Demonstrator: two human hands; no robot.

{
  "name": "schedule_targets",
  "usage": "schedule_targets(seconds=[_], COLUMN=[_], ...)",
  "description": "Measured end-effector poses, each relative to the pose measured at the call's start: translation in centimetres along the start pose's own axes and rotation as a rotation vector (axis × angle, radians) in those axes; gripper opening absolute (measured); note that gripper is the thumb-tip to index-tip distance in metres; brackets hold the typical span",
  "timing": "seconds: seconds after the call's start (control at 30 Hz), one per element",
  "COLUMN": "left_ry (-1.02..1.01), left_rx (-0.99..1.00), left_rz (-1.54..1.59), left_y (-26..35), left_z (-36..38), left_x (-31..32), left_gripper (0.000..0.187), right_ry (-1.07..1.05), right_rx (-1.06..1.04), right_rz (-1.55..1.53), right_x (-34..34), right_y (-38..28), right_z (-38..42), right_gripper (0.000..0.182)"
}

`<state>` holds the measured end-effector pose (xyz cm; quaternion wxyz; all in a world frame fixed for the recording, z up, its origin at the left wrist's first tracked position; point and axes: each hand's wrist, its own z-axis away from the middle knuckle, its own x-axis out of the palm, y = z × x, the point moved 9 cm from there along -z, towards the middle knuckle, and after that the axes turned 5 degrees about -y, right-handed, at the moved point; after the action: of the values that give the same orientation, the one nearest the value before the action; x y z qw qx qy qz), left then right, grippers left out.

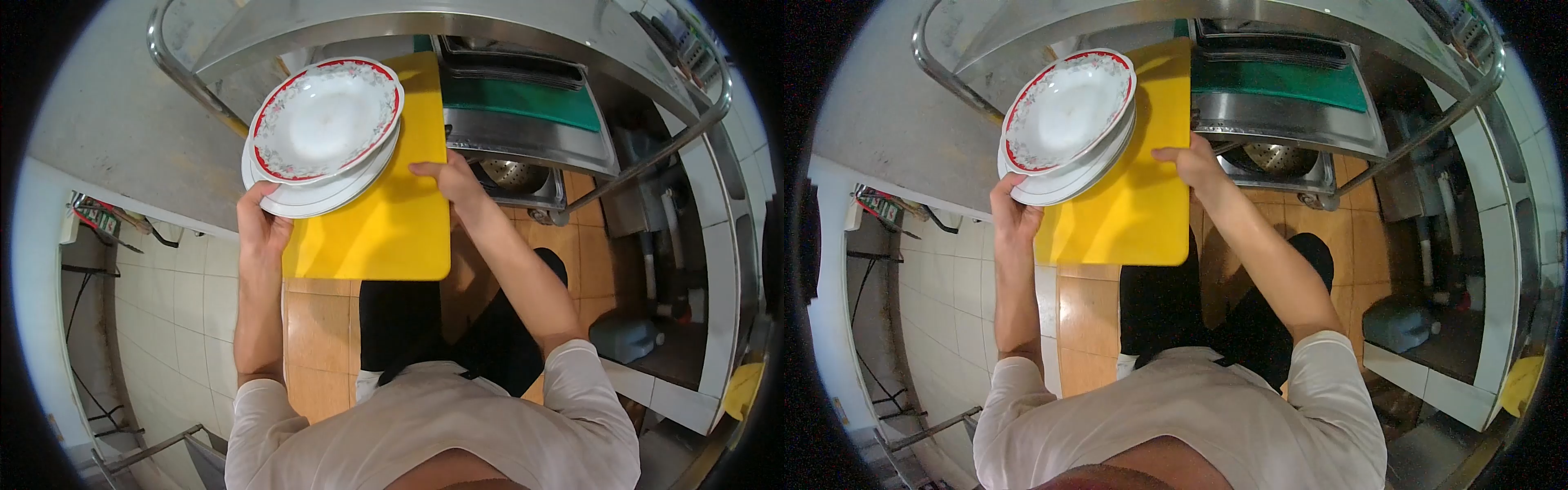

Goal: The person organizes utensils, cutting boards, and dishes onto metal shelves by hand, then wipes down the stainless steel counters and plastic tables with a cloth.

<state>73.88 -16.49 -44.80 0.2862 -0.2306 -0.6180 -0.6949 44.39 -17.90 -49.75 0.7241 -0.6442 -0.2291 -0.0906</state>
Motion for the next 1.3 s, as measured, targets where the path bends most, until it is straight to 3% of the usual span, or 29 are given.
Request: schedule_targets(seconds=[0.1,0.23,0.37,0.67,0.8,0.9,1.0,1.1,1.2,1.3], left_ry=[-0.008,0.008,0.003,-0.013,-0.028,0.006,0.003,-0.010,-0.019,-0.038], left_rx=[-0.004,-0.056,-0.062,-0.067,-0.067,-0.053,-0.057,-0.070,-0.075,-0.074], left_rz=[-0.005,-0.029,-0.032,-0.028,-0.022,-0.017,-0.017,0.008,0.028,0.031], left_y=[0.1,-0.2,-0.3,-1.0,-1.2,-1.5,-1.8,-2.1,-2.2,-2.5], left_z=[0.3,1.3,1.1,1.2,1.1,1.2,1.1,1.0,1.1,1.3], left_x=[-0.4,0.1,-1.2,-0.7,-0.8,-0.9,-1.0,-1.2,-0.7,-0.2], left_gripper=[0.044,0.045,0.046,0.045,0.045,0.045,0.046,0.045,0.044,0.044], right_ry=[0.063,0.052,0.157,0.135,0.138,-0.100,0.033,0.231,0.169,0.176], right_rx=[0.095,0.040,0.076,0.222,0.288,0.443,0.425,0.211,0.307,0.164], right_rz=[-0.090,-0.120,-0.064,0.108,0.593,1.032,1.159,1.041,1.386,1.693], right_x=[0.9,-0.5,-2.5,-4.6,-5.0,-4.9,-5.5,-7.3,-7.4,-6.4], right_y=[-0.8,-1.5,-2.0,-1.7,-3.8,-4.6,-6.0,-6.2,-7.9,-10.0], right_z=[-2.4,-7.4,-11.3,-16.8,-14.2,-14.5,-14.7,-15.2,-14.1,-10.5], right_gripper=[0.039,0.035,0.031,0.038,0.046,0.051,0.059,0.065,0.079,0.079])
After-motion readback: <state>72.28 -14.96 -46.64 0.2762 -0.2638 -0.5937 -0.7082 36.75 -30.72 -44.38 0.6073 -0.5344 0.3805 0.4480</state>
